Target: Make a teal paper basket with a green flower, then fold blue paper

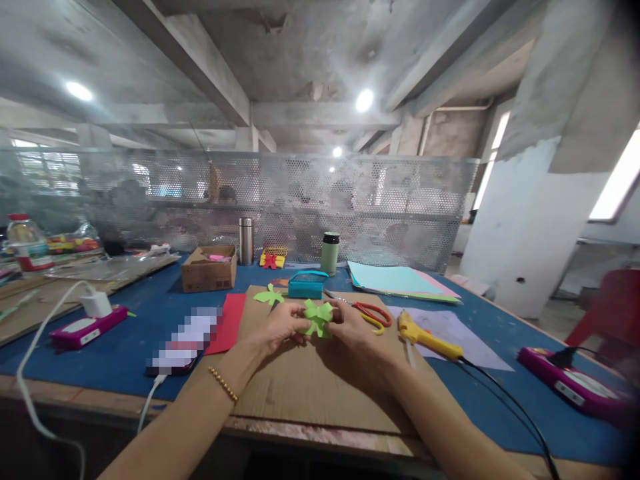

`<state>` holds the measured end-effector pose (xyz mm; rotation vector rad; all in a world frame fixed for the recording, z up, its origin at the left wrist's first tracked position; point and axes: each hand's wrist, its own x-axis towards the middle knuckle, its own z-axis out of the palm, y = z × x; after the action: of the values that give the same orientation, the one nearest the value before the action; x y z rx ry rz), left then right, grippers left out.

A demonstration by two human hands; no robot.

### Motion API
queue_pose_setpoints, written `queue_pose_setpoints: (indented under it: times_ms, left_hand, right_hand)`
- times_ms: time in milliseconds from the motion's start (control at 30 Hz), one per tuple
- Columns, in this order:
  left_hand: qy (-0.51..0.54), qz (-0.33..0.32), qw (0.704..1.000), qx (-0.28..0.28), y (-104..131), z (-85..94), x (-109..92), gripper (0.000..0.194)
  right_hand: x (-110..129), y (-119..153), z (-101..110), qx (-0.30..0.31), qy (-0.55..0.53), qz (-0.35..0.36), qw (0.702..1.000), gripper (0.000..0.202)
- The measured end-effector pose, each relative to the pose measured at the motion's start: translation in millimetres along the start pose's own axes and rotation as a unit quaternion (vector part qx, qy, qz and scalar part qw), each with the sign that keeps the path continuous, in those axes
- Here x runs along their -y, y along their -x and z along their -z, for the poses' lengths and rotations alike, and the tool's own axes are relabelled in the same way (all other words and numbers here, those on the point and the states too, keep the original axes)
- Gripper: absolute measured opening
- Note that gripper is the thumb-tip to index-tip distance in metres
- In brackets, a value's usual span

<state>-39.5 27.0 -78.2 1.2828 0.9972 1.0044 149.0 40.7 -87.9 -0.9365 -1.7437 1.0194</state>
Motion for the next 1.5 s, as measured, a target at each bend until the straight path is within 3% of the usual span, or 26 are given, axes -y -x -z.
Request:
queue_pose_setpoints:
  times_ms: [200, 600, 833, 1100, 1500]
  left_hand:
    - [-0.011, 0.024, 1.0, -0.007, 4, -0.7, -4, 0.009]
    - [-0.011, 0.011, 1.0, -0.007, -2, 3.1, 1, 0.008]
    - [-0.049, 0.008, 0.999, -0.002, -2, 6.3, 3, 0.004]
    - [-0.048, -0.004, 0.999, -0.011, -4, 6.1, 4, 0.005]
    - [0.031, 0.031, 0.999, 0.03, 0, 3.5, -1, 0.015]
  right_hand:
    - [-1, 3, 0, 0.0, -0.011, 0.002, 1.0, 0.044]
    - [-2, -4, -2, 0.011, 0.015, 0.031, 0.999, 0.039]
    - [-7, -4, -3, -0.05, 0.034, 0.034, 0.998, 0.041]
    - [1, -1, -3, -0.056, 0.039, 0.034, 0.997, 0.046]
    - [28, 12, -10, 0.002, -0.061, -0.013, 0.998, 0.02]
